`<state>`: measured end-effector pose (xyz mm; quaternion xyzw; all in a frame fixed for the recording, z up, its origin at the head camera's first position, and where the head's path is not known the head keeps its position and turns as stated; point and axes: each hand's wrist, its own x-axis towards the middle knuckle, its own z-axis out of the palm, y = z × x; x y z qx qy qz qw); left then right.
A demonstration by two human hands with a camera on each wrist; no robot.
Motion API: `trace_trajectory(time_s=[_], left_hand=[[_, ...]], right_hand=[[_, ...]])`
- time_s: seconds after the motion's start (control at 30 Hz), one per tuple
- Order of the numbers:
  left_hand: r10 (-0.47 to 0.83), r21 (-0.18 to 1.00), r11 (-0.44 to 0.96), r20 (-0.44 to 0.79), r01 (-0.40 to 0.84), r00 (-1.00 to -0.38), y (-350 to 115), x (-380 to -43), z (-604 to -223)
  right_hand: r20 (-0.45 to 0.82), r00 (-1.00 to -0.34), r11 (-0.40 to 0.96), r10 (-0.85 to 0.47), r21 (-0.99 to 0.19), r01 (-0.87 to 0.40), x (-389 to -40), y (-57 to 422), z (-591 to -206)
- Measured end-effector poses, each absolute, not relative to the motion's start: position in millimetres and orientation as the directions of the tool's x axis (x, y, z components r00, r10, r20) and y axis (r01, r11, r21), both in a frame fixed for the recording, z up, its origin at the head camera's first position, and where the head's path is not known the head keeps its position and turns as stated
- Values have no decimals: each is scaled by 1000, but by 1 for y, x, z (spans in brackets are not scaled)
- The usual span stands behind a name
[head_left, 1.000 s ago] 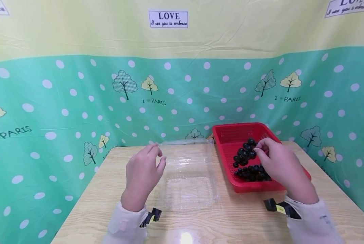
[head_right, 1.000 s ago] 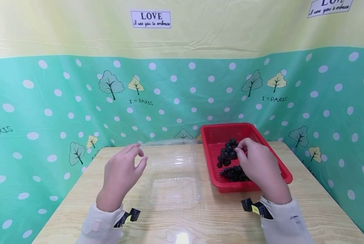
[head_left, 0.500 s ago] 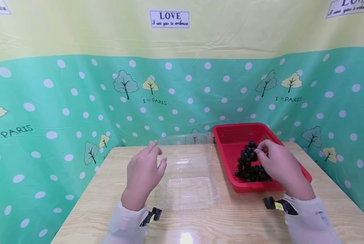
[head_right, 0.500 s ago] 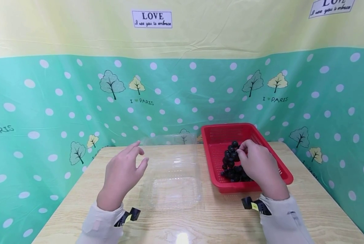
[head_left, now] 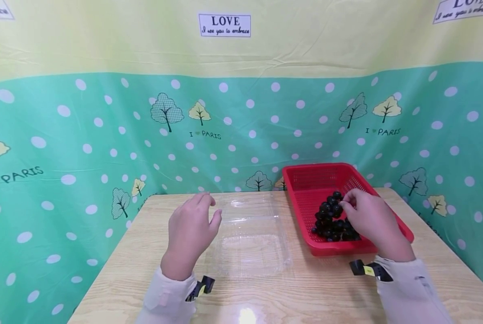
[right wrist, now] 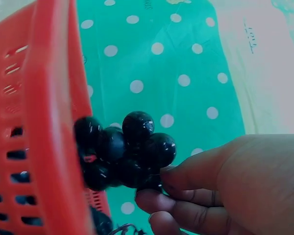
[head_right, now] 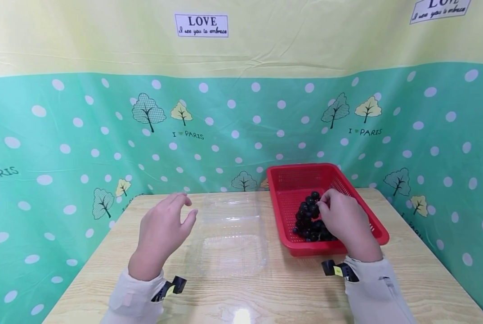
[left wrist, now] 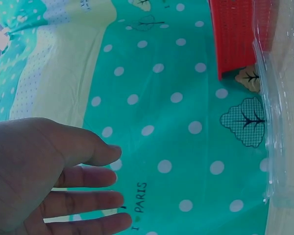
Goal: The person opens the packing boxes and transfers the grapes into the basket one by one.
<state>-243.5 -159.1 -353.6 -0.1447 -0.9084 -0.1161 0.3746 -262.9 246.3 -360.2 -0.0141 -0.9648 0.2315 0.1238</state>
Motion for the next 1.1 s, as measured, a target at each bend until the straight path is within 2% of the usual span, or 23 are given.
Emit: trace_trajectory(time_s=[0.23, 1.1], left_hand=[[175, 104, 932, 712, 349, -680, -160, -242, -355], [191, 88, 931, 709, 353, -679, -158, -238, -349]], right_hand=[[168, -983, 902, 73, -433, -7, -269, 252, -370], [94, -993, 917, 71, -399, 28, -273, 256, -379]])
